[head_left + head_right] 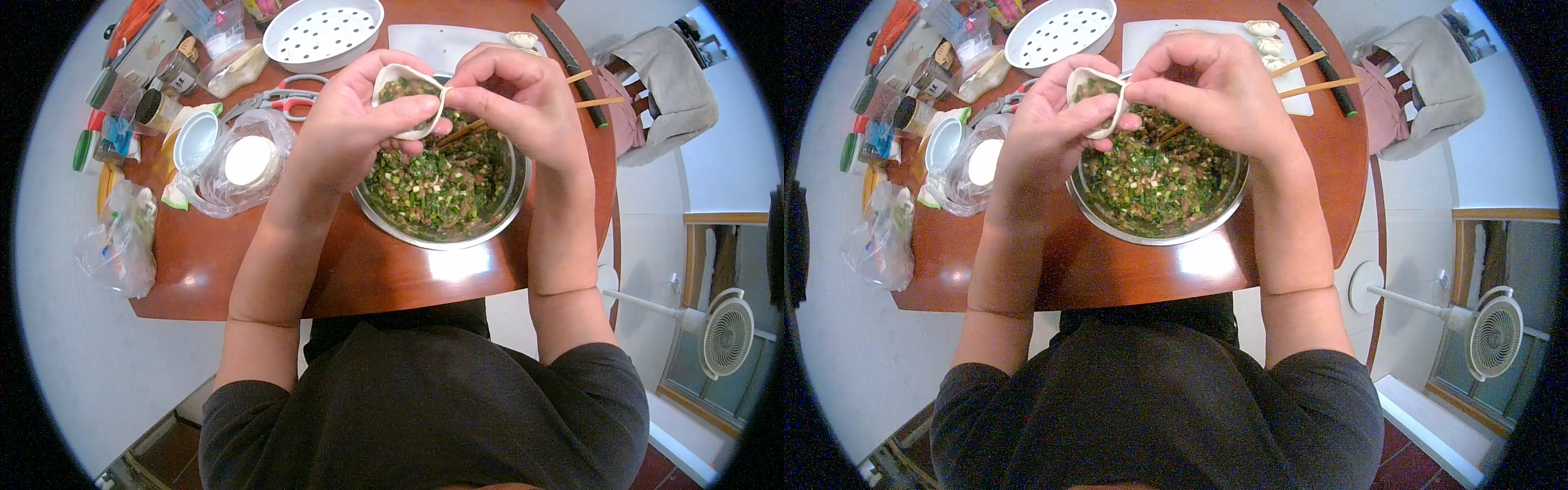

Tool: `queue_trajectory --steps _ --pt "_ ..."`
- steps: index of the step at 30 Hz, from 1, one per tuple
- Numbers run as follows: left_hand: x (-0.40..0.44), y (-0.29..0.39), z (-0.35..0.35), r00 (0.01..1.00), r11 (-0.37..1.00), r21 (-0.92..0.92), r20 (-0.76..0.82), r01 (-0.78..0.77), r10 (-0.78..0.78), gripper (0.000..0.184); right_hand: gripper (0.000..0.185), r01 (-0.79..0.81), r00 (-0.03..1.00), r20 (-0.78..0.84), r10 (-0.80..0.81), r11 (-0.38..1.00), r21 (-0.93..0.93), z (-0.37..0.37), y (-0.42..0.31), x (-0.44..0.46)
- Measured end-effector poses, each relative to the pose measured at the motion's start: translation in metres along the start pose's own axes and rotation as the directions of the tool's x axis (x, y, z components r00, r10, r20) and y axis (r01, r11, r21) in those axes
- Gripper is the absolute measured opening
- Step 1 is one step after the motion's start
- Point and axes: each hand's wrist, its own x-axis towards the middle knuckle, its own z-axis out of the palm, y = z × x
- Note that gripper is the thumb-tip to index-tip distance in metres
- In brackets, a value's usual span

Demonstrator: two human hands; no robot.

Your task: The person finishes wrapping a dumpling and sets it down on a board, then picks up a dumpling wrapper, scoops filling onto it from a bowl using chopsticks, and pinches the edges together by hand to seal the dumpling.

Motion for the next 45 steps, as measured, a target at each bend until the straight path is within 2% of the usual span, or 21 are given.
queue_trajectory --steps 2,3,5,8,9,12,15,21,25,28,31,34,37,40,43,45 --pt "0.003 0.001 -0.001 1.0 0.985 -0.169 0.02 0.025 -0.022 0.031 0.012 0.07 0.997 -0.025 -0.074 0.985 -0.158 -0.002 -0.002 0.002" --pt "0.003 0.003 -0.002 0.999 0.967 -0.252 0.031 0.038 -0.031 0.032 0.013 0.048 0.999 -0.016 -0.052 0.984 -0.171 -0.004 -0.002 0.002" --pt "0.004 0.006 -0.003 0.999 0.958 -0.286 0.035 0.035 -0.026 0.034 0.017 0.006 1.0 -0.001 -0.006 0.981 -0.196 -0.008 -0.004 0.0" --pt "0.006 0.006 -0.008 0.998 0.94 -0.34 0.066 0.015 0.008 0.032 0.02 0.199 0.977 -0.008 -0.215 0.915 -0.352 -0.004 -0.019 0.004" --pt "0.006 0.006 -0.01 0.996 0.934 -0.358 0.082 0.008 0.023 0.03 0.02 0.339 0.932 0.009 -0.362 0.865 -0.37 -0.001 -0.016 0.008" --pt "0.005 0.003 -0.01 0.995 0.932 -0.361 0.095 0.025 0.011 0.028 0.018 0.389 0.921 0.105 -0.376 0.857 -0.339 0.001 -0.012 0.007" --pt "0.005 0.001 -0.01 0.998 0.952 -0.307 0.062 0.012 0.008 0.025 0.012 0.359 0.933 0.096 -0.347 0.875 -0.323 0.003 -0.011 0.006" --pt "0.001 0.001 -0.003 0.994 0.999 -0.033 -0.104 -0.02 0.016 0.021 0.012 0.385 0.921 0.088 -0.379 0.855 -0.347 0.007 -0.007 0.007" --pt "0.001 0.0 -0.003 0.993 0.997 0.049 -0.097 -0.067 0.072 0.018 0.01 0.39 0.915 0.051 -0.4 0.846 -0.365 0.01 -0.005 0.009" --pt "-0.001 0.001 -0.002 0.992 0.992 0.089 -0.092 -0.084 0.092 0.016 0.013 0.186 0.979 -0.044 -0.2 0.957 -0.225 0.014 -0.008 0.006" --pt "0.0 0.0 -0.002 0.992 0.989 0.12 -0.085 -0.087 0.098 0.015 0.015 0.11 0.994 0.0 -0.113 0.969 -0.222 0.011 -0.005 0.006" --pt "0.0 -0.001 -0.001 0.994 0.991 0.097 -0.06 -0.087 0.093 0.015 0.015 0.104 0.994 0.057 -0.093 0.966 -0.239 0.006 -0.001 0.005" --pt "0.001 -0.003 -0.002 0.997 0.997 0.045 -0.038 -0.067 0.069 0.018 0.015 0.025 0.997 0.072 -0.019 0.996 -0.082 0.006 0.001 0.003" --pt "0.001 -0.008 -0.004 0.999 1.0 0.001 -0.012 -0.031 0.031 0.019 0.011 -0.053 0.989 0.132 0.06 0.997 -0.053 0.002 0.0 0.001" --pt "0.003 -0.007 -0.005 1.0 1.0 -0.003 -0.022 0.011 -0.011 0.02 0.008 -0.036 0.99 0.132 0.041 0.999 -0.037 0.001 0.001 0.001" --pt "0.005 -0.009 -0.013 0.999 0.999 -0.028 0.01 0.04 -0.04 0.022 0.009 -0.033 0.998 0.049 0.037 0.996 -0.084 0.004 0.003 0.001"
